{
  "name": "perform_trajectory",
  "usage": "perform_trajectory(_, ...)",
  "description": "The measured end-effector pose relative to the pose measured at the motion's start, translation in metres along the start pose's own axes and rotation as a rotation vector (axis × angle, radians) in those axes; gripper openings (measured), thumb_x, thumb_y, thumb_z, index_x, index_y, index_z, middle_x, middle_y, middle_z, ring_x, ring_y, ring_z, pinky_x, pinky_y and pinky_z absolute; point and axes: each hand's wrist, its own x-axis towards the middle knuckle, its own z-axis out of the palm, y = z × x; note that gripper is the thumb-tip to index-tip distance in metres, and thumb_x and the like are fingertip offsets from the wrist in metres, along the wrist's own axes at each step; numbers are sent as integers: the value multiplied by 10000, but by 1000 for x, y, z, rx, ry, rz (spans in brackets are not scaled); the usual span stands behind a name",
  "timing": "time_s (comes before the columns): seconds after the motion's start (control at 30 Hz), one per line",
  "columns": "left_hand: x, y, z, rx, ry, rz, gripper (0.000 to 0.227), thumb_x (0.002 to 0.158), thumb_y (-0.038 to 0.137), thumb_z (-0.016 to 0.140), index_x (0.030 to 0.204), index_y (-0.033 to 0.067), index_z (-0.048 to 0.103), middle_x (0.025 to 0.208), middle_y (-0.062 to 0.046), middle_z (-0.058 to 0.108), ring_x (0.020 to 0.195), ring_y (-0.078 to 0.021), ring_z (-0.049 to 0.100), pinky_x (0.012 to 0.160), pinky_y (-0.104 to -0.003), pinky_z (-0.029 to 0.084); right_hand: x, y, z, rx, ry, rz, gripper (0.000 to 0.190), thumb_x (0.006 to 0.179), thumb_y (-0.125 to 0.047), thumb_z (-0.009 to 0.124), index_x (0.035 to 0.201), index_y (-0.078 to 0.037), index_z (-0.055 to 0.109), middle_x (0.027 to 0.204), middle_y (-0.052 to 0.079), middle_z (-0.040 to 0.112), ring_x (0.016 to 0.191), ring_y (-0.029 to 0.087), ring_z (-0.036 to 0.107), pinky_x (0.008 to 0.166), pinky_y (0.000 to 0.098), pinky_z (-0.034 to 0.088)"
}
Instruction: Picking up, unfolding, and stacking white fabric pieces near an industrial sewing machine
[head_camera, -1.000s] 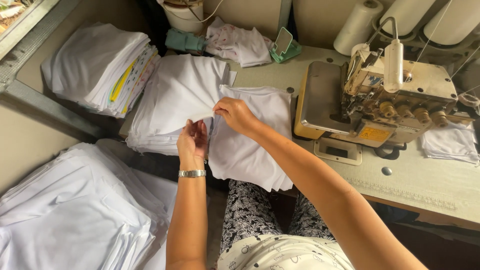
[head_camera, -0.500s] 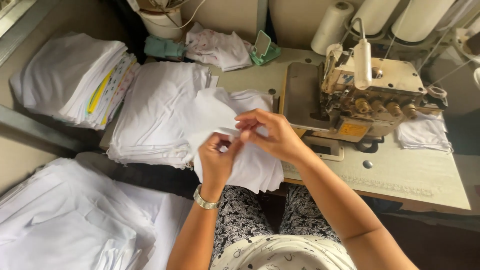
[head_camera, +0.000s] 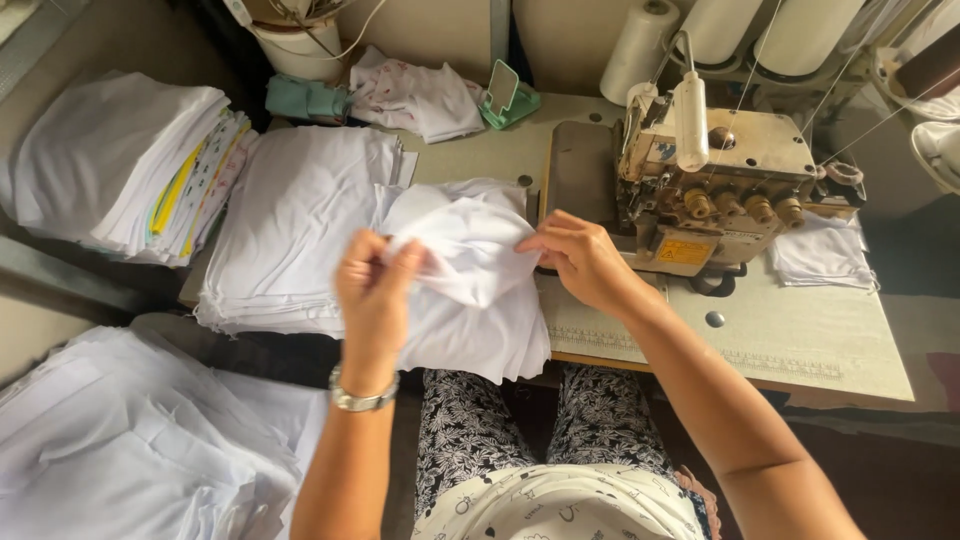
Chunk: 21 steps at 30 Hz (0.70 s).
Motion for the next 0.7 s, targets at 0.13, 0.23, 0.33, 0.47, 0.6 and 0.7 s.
perform_trajectory(0.13,-4,104,19,-254,72,71,173,988,57,565,1033,142,421,890,39,488,693,1,550,690,-124,518,-12,-11,-11,-80,-90,-26,176,829,115,624,875,-9,739,784,126,677,762,271,682,699,346,561)
perform_trajectory(0.23,6,112,12,-84,-17,290,51,1043,8,491,1019,44,465,886,-57,515,685,-52,546,702,-214,558,-16,-30,-37,-132,-248,-28,132,834,49,651,812,-47,739,750,80,674,750,200,672,723,289,569)
perform_trajectory(0.33,21,103,7,325,-261,368,341,891,-109,453,879,75,740,707,-34,639,641,-113,538,714,-249,515,-8,-53,-87,-69,-240,-180,85,826,-56,701,799,-115,755,753,38,674,864,200,640,798,320,544)
perform_trajectory(0.47,22,87,19,344,-515,132,329,872,-38,368,902,-35,696,907,-133,690,740,-193,716,673,-254,632,-2,-72,-127,262,209,-438,113,1018,-78,498,994,-44,604,1049,124,659,1033,261,700,907,327,648)
perform_trajectory(0.6,27,95,24,219,-730,-36,301,868,155,464,799,-17,701,769,-72,673,707,-164,671,670,-259,592,-1,-87,-143,408,160,-430,252,1019,-272,537,1024,-40,635,1057,89,707,845,91,734,445,174,426)
perform_trajectory(0.7,34,79,20,-185,-854,-109,133,876,157,720,825,60,645,802,25,525,726,-71,513,609,-202,418,-19,-70,-158,662,401,-277,194,1056,-283,596,1024,-114,504,947,19,655,915,218,714,825,330,669)
